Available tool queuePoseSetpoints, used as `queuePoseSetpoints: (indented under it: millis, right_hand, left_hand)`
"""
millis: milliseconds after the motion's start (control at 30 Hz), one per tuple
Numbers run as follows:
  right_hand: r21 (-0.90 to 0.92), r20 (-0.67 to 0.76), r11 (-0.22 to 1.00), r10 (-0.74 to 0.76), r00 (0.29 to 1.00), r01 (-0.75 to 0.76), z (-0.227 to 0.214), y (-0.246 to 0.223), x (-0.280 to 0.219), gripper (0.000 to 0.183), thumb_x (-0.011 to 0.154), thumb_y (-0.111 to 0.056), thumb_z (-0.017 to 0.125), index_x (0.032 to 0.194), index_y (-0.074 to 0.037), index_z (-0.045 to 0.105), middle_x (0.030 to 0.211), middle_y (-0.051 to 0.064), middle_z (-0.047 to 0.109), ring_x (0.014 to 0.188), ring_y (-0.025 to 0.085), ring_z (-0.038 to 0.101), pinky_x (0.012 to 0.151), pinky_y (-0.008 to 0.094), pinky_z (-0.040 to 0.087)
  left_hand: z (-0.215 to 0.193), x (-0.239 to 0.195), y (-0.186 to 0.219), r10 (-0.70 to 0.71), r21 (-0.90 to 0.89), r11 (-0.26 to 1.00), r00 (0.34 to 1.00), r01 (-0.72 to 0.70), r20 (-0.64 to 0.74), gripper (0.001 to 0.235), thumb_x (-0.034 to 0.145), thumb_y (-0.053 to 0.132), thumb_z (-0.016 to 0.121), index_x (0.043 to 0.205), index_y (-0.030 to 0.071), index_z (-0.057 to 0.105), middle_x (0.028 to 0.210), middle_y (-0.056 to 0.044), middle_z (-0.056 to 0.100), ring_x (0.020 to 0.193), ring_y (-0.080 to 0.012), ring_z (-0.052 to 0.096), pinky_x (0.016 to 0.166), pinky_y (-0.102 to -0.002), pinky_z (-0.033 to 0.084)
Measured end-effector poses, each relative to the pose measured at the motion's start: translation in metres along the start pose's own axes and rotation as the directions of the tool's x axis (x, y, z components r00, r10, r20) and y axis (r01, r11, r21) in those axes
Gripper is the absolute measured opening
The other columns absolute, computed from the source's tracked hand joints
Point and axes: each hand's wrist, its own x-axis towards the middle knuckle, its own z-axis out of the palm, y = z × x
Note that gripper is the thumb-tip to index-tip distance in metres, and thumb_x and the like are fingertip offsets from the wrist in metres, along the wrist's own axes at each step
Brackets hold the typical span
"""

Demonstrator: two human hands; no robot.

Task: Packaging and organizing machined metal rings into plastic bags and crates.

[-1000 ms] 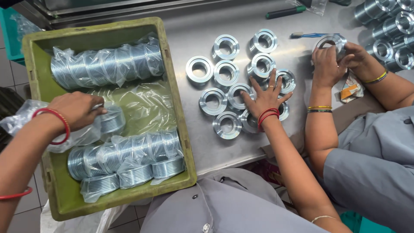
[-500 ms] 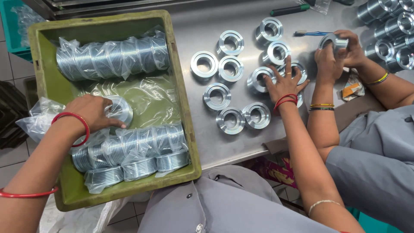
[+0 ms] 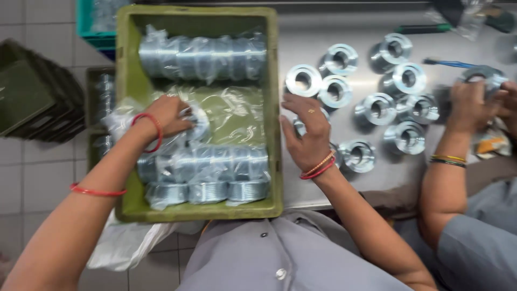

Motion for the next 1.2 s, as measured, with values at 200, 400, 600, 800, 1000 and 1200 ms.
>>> queuePoseSetpoints:
  millis: [200, 400, 600, 800, 1000, 1200]
  right_hand:
    - [0.138, 0.548, 0.990, -0.084, 0.832, 0.009, 0.147, -0.005, 0.047, 0.054, 0.082, -0.010, 0.077, 0.133, -0.007, 0.061, 0.126, 0.023, 0.067, 0.114, 0.037, 0.066, 0.098, 0.041, 0.054]
    - [-0.004, 0.792, 0.974, 0.141, 0.594, -0.226, 0.223, 0.018, 0.093, 0.112, 0.053, -0.013, 0.090, 0.148, -0.006, 0.034, 0.130, 0.023, 0.063, 0.119, 0.036, 0.064, 0.097, 0.038, 0.054]
    - [-0.221, 0.804, 0.968, 0.250, 0.539, -0.119, 0.218, -0.008, 0.086, 0.082, 0.050, -0.019, 0.094, 0.125, -0.004, 0.063, 0.116, 0.020, 0.073, 0.110, 0.033, 0.071, 0.093, 0.039, 0.057]
    - [-0.248, 0.721, 0.955, 0.295, 0.627, -0.165, 0.202, -0.022, 0.080, 0.052, 0.069, -0.033, 0.085, 0.111, -0.004, 0.074, 0.109, 0.022, 0.075, 0.105, 0.036, 0.073, 0.094, 0.042, 0.058]
    - [0.023, 0.249, 0.968, -0.246, 0.937, 0.248, 0.121, -0.005, 0.072, 0.055, 0.069, -0.007, 0.073, 0.123, 0.000, 0.063, 0.109, 0.023, 0.069, 0.101, 0.039, 0.068, 0.094, 0.044, 0.056]
    - [-0.303, -0.001, 0.944, -0.139, 0.990, 0.132, -0.051, 0.086, 0.109, 0.056, 0.070, 0.007, 0.072, 0.124, -0.009, 0.078, 0.110, 0.016, 0.062, 0.104, 0.033, 0.063, 0.086, 0.043, 0.057]
  left_hand:
    - [0.003, -0.006, 0.003, 0.061, -0.161, 0.983, 0.989, -0.083, -0.137, 0.027, 0.068, 0.024, 0.077, 0.080, 0.001, 0.070, 0.081, -0.027, 0.066, 0.082, -0.0464, 0.065, 0.076, -0.052, 0.053]
    - [0.016, -0.016, -0.005, 0.095, -0.369, 0.901, 0.932, -0.230, -0.350, 0.023, 0.066, 0.013, 0.071, 0.072, -0.002, 0.054, 0.065, -0.023, 0.050, 0.061, -0.0377, 0.051, 0.063, -0.041, 0.046]
    - [-0.016, -0.049, 0.013, 0.037, -0.692, 0.585, 0.866, -0.423, -0.498, 0.025, 0.071, 0.005, 0.068, 0.071, -0.001, 0.044, 0.068, -0.004, 0.038, 0.068, -0.0081, 0.041, 0.059, -0.028, 0.036]
    - [-0.077, -0.102, 0.032, -0.101, -0.613, 0.617, 0.723, -0.493, -0.683, 0.024, 0.077, 0.007, 0.073, 0.071, -0.001, 0.051, 0.069, 0.000, 0.047, 0.068, -0.0078, 0.045, 0.070, -0.029, 0.039]
    - [-0.062, -0.156, 0.000, -0.263, -0.644, 0.647, 0.673, -0.408, -0.691, 0.017, 0.080, -0.002, 0.077, 0.076, -0.002, 0.061, 0.077, -0.006, 0.057, 0.065, -0.0124, 0.049, 0.063, -0.024, 0.036]
    - [-0.056, -0.224, 0.024, -0.037, -0.234, 0.944, 0.634, -0.231, -0.773, 0.032, 0.072, -0.010, 0.075, 0.103, -0.009, 0.068, 0.111, -0.031, 0.062, 0.095, -0.0360, 0.064, 0.071, -0.033, 0.052]
